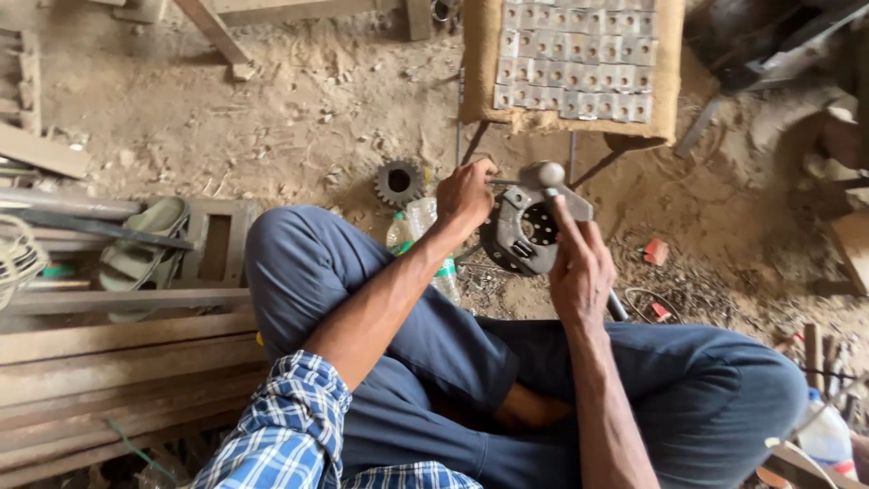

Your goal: The person sits on the ground and uses a hammer and a metal die to shape small metal pieces. They repeatedly pick up a piece, place it in the die, strike it with the hammer, and then place the finished piece on a nearby mat.

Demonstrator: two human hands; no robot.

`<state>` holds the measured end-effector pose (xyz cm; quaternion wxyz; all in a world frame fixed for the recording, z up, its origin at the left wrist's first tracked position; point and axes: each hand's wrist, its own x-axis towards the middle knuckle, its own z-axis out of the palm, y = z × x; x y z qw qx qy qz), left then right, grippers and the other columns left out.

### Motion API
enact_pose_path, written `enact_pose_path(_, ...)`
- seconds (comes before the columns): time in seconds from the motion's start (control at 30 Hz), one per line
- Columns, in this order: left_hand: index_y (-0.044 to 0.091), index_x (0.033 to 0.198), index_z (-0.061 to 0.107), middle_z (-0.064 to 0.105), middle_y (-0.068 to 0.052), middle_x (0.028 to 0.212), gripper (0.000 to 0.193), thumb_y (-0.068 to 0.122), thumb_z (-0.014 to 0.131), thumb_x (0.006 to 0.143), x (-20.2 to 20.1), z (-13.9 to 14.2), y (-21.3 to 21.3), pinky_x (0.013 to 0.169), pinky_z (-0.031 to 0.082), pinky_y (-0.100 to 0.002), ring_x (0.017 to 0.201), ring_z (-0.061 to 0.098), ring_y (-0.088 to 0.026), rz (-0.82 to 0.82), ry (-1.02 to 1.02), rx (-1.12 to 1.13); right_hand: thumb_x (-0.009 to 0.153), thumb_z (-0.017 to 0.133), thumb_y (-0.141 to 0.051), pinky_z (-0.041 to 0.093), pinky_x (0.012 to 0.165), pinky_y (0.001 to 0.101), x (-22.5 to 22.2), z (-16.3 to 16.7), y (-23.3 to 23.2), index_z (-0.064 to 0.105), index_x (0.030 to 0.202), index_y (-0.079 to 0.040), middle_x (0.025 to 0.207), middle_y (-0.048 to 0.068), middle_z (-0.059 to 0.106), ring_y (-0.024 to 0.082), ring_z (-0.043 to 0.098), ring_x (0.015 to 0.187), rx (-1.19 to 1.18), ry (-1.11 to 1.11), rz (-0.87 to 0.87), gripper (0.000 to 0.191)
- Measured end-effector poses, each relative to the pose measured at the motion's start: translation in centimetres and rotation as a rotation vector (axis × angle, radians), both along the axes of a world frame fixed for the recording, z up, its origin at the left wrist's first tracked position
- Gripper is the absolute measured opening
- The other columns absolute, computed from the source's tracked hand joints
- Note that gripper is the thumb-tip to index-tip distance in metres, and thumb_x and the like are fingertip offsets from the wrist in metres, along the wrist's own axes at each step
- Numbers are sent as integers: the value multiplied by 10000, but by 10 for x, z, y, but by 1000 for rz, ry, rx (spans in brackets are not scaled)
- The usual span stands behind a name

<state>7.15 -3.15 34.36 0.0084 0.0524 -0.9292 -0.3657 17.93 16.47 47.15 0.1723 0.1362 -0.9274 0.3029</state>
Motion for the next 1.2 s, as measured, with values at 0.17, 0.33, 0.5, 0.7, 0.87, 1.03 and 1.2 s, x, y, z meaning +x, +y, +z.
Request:
enact_pose_path(0.17, 94, 1291, 578, 736, -128, 952, 372, -35, 544, 944, 0, 9, 0, 380, 410, -299, 551, 560, -156, 79, -15, -21, 1005, 569, -10, 497, 633, 442, -4, 0, -5, 608, 1485, -256, 898, 107, 617, 268, 600, 677, 264, -229, -80, 540)
enact_pose_path(0.33, 92, 1318, 561, 726, -158, 1106, 371, 5, 559, 957, 6, 13, -3, 495, 522, -366, 719, 675, -231, 6, -20, -7, 1020, 586, -69, 487, 605, 451, -4, -2, -7, 573, 1507, -286, 859, 118, 578, 287, 590, 662, 213, -246, -70, 534)
enact_pose_path(0.5, 66, 1368, 530, 660, -192, 1235, 576, 217, 764, 864, 5, 1, 15, 733, 566, -417, 999, 676, -301, -202, 72, -15, 1001, 575, -46, 487, 631, 451, -3, -11, 3, 541, 1531, -278, 884, 122, 576, 300, 598, 719, 116, -141, -90, 579)
enact_pose_path(0.7, 107, 1360, 569, 604, -132, 1267, 445, 228, 711, 956, 12, 4, 18, 674, 580, -354, 962, 654, -241, -254, 2, -66, 1012, 565, -9, 493, 674, 461, -3, -18, 7, 522, 1559, -243, 955, 148, 598, 311, 611, 772, 95, -59, -165, 597)
enact_pose_path(0.87, 64, 1053, 664, 702, -76, 1037, 258, 156, 795, 850, 8, 14, 16, 634, 563, -336, 823, 681, -188, -197, 69, -10, 1019, 549, -15, 502, 630, 469, -10, -25, 10, 521, 1545, -264, 968, 169, 605, 327, 621, 751, 87, -284, -226, 582)
enact_pose_path(1.03, 65, 941, 651, 722, -63, 871, 186, 134, 804, 862, 9, 13, 21, 592, 537, -339, 711, 669, -183, -196, 112, 1, 975, 544, 14, 518, 679, 470, -8, -33, 14, 520, 1544, -250, 982, 171, 609, 336, 639, 800, 55, -198, -168, 628)
enact_pose_path(1.2, 66, 936, 675, 724, -64, 877, 170, 118, 806, 841, 9, 14, 21, 578, 535, -337, 686, 666, -182, -190, 113, -6, 987, 531, 14, 506, 674, 474, -9, -34, 15, 496, 1563, -240, 961, 173, 599, 330, 629, 776, 48, -206, -164, 631)
